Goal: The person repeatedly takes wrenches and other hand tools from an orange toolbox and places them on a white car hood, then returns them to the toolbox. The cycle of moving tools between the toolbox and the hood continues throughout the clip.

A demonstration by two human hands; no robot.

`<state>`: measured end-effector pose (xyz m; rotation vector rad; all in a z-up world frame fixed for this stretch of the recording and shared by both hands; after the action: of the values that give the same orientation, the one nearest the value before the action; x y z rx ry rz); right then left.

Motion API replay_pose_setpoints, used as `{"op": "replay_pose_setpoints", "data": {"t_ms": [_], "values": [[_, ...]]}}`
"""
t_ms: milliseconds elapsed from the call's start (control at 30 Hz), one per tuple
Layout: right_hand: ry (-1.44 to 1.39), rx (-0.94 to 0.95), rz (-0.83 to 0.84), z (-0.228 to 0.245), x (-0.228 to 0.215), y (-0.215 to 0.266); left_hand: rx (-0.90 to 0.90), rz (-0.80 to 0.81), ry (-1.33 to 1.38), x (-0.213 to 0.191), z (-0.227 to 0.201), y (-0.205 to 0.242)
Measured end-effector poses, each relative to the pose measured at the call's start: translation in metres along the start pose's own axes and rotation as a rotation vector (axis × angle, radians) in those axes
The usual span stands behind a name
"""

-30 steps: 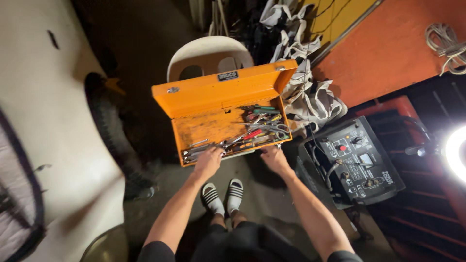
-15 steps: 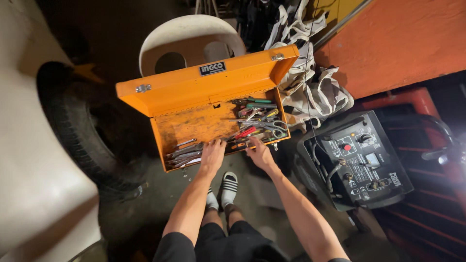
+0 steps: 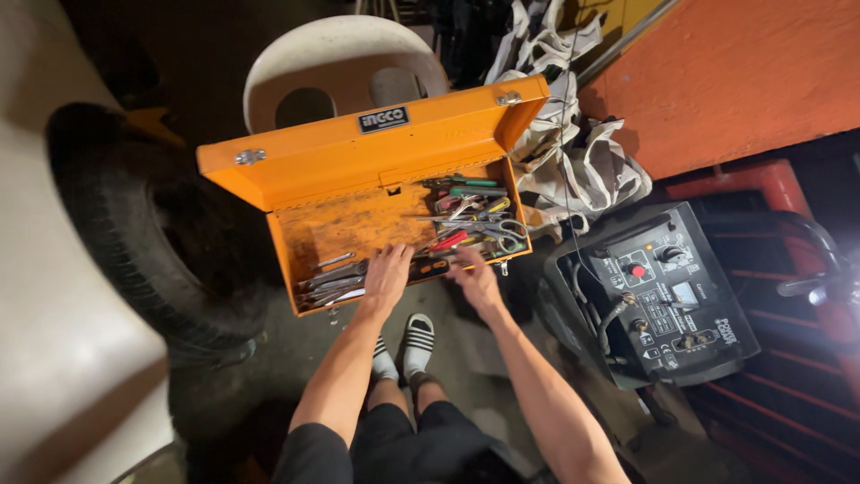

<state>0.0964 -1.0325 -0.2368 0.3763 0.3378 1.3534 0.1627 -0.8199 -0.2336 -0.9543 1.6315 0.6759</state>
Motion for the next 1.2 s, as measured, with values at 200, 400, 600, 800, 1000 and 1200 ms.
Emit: {"op": "replay_pose_setpoints", "data": {"t_ms": [200,400,600,800,1000,1200], "values": [[-0.137,-0.072,0.028,0.044,-0.011,0.012,0.076,-0.098,0.202,-0.078,-0.018,0.006],[-0.462,-0.11,0.224,0.092,-0.008,0.037,0.019,-0.398,0.305,-0.173,-0.01,0.03],[-0.454,-0.092,0.274,0.134,0.019,0.051,-0.652,-0.289,0.896,-0.215,0.03,0.075],[-0.443,-0.104,0.367,0.154,0.078,0.046,-0.769,-0.409,1.264,-0.232,0.059,0.108],[-0.317,-0.127,0.45,0.163,0.154,0.042,-0.629,-0.703,1.482,-0.242,0.11,0.146],[-0.186,-0.238,0.579,0.173,0.264,0.042,-0.692,-0.763,1.32,-0.262,0.196,0.204]]}}
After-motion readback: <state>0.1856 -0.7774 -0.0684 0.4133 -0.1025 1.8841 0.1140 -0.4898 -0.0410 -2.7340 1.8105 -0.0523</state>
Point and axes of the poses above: each hand's wrist, its own y-axis away from the middle knuckle, its own x-axis out of the palm, z = x × y, the point moved 1 cm from there along -y, towards the middle knuckle, and after that the axes turned 2 degrees about -y, right-handed, at the moved point
